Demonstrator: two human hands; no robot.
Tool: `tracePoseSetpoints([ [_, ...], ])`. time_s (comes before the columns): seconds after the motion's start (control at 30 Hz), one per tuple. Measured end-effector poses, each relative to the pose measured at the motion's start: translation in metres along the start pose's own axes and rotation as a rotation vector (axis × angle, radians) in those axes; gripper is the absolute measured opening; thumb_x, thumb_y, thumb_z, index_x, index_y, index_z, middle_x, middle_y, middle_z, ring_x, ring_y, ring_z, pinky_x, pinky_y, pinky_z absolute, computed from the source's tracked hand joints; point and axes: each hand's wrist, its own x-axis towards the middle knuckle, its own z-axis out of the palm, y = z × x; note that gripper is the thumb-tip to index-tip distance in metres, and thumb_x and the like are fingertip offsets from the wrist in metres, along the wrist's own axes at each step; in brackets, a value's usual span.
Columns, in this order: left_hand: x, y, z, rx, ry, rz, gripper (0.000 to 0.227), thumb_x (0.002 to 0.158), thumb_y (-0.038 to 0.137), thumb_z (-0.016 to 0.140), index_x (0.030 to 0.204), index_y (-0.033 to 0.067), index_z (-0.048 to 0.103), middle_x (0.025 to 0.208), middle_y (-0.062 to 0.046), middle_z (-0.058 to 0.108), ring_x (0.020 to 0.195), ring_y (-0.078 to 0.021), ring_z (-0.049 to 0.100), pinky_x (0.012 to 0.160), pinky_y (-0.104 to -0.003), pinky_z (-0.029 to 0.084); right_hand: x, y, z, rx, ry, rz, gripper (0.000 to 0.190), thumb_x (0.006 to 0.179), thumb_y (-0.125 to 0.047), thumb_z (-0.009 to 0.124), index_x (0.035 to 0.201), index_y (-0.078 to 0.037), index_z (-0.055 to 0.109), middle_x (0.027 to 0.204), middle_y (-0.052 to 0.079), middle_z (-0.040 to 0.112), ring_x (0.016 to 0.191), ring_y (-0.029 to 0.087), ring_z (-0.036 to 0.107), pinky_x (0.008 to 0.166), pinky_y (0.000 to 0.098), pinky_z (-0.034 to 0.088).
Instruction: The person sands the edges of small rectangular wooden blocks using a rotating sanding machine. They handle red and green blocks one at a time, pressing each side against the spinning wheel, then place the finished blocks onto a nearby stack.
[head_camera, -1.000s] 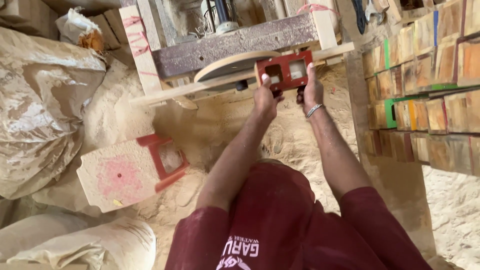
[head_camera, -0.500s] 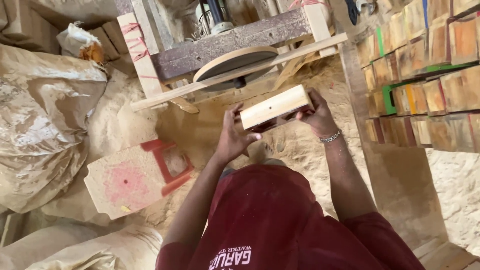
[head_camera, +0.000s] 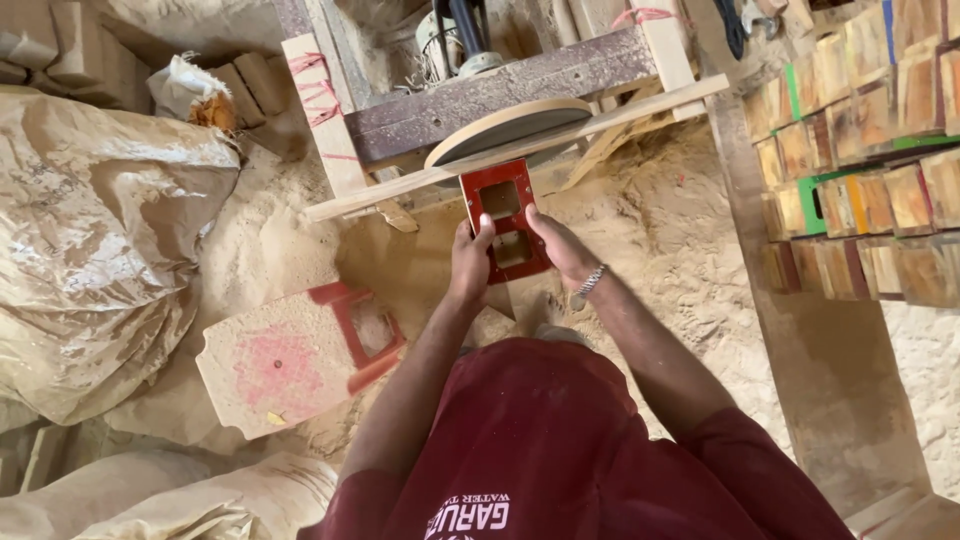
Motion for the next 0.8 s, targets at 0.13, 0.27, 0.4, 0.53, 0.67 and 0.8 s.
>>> tracePoseSetpoints([
  [0.13,0.031,0.002,-0.008,-0.053,0.048,-0.107,0.036,0.108,0.029,0.045,0.126,-0.0006,0.056,0.114,-0.013,0.068,0.099,-0.0229,0.069,0.085,-0.040,0.060,0.033,0.008,0.019,0.116,0.152,0.013,0.070,0.101,-0.060,0.048,0.138,-0.001,0.060,0.133,0.010,0.067,0.114,0.013,0.066,0.097,0.0276,0.053],
  [0.27,0.056,0.010,-0.019,-0.043,0.060,-0.175,0.042,0.108,0.033,0.043,0.124,-0.0010,0.060,0.111,-0.014,0.070,0.094,-0.0241,0.070,0.081,-0.039,0.062,0.057,0.002,0.027,0.056,0.239,0.046,0.069,0.099,-0.060,0.050,0.121,0.001,0.070,0.112,0.010,0.074,0.098,0.016,0.070,0.086,0.0312,0.057],
  [0.4,0.066,0.018,-0.026,0.160,0.178,-0.196,0.043,0.104,0.032,0.050,0.119,-0.0053,0.065,0.104,-0.016,0.070,0.087,-0.0259,0.070,0.073,-0.042,0.062,0.068,0.004,0.034,-0.034,0.284,0.025,0.074,0.099,-0.064,0.049,0.112,0.004,0.074,0.102,0.011,0.075,0.091,0.017,0.069,0.081,0.0321,0.058],
  [0.53,0.068,0.020,-0.018,0.140,0.237,-0.192,0.036,0.099,0.027,0.056,0.117,-0.0038,0.065,0.102,-0.016,0.070,0.086,-0.0264,0.070,0.070,-0.043,0.062,0.071,0.009,0.030,-0.067,0.356,0.055,0.070,0.098,-0.065,0.049,0.104,-0.001,0.075,0.095,0.009,0.075,0.086,0.017,0.069,0.077,0.0321,0.057],
  [0.67,0.071,0.016,-0.001,0.257,0.262,-0.234,0.036,0.100,0.025,0.057,0.116,-0.0070,0.063,0.100,-0.020,0.071,0.084,-0.0285,0.071,0.069,-0.042,0.062,0.066,0.009,0.011,-0.166,0.411,0.105,0.068,0.101,-0.067,0.046,0.090,-0.004,0.071,0.086,0.009,0.072,0.081,0.018,0.070,0.074,0.0324,0.057],
  [0.8,0.076,0.011,0.026,0.239,0.252,-0.233,0.038,0.098,0.023,0.057,0.118,-0.0078,0.065,0.099,-0.020,0.072,0.081,-0.0271,0.071,0.068,-0.042,0.061,0.060,-0.001,-0.011,-0.123,0.438,0.132,0.063,0.099,-0.064,0.045,0.088,-0.008,0.070,0.085,0.008,0.073,0.078,0.020,0.072,0.073,0.0355,0.060],
])
